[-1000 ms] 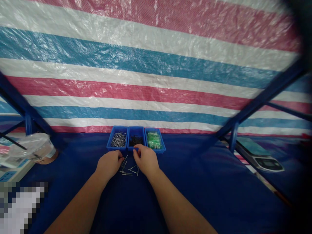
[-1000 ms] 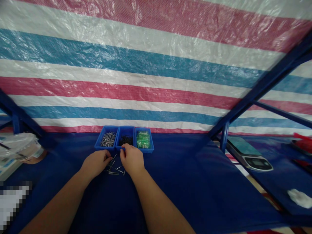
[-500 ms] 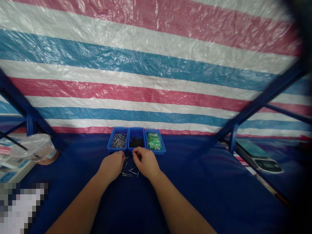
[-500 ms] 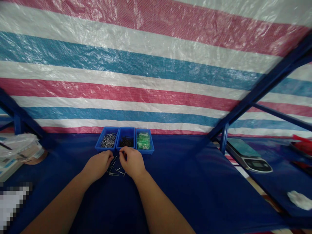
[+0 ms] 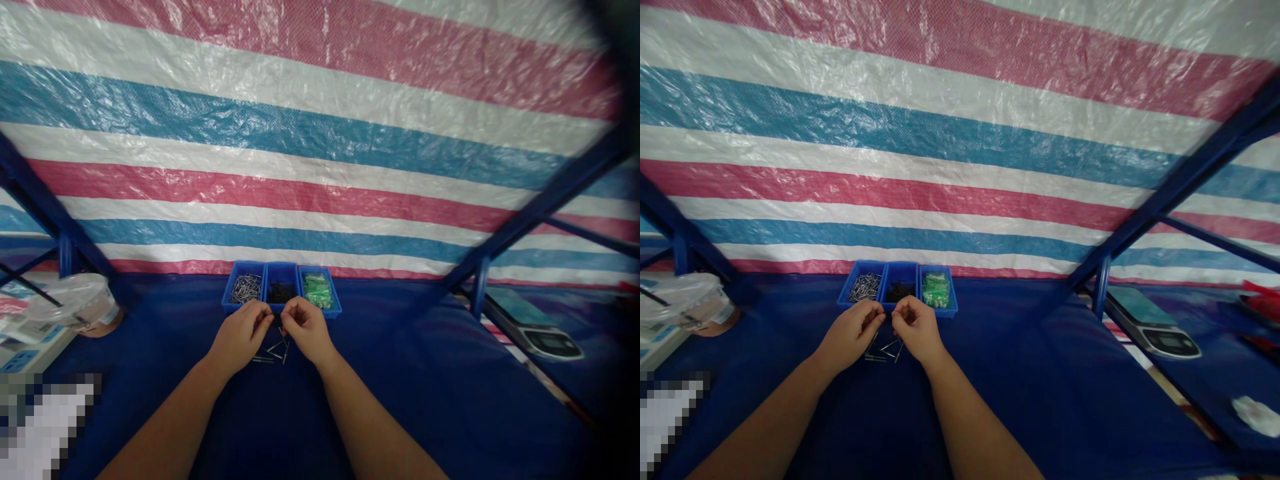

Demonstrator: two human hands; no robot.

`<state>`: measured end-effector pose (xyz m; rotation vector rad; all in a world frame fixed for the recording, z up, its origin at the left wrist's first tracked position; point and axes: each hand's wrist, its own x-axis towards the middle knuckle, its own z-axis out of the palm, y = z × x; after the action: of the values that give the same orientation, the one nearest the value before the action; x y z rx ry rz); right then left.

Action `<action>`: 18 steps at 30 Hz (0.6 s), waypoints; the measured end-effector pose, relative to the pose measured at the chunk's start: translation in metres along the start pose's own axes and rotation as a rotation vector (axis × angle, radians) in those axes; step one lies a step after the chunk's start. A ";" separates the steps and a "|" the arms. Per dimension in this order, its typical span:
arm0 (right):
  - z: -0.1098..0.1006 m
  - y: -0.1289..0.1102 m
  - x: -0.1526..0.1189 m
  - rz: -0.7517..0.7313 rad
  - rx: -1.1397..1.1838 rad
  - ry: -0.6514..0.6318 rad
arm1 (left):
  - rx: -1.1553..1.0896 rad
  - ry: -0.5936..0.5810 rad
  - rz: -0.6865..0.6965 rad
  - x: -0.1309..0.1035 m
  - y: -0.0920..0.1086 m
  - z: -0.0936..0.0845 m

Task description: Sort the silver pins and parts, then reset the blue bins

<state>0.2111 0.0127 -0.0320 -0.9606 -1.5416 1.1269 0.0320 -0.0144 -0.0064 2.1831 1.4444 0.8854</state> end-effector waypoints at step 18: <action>-0.007 -0.015 -0.004 0.081 -0.078 -0.180 | -0.126 -0.043 -0.049 0.000 0.004 0.005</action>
<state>0.2184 0.0067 -0.0180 -1.0037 -1.7151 1.2458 0.0382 -0.0158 -0.0077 2.0535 1.3774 0.8826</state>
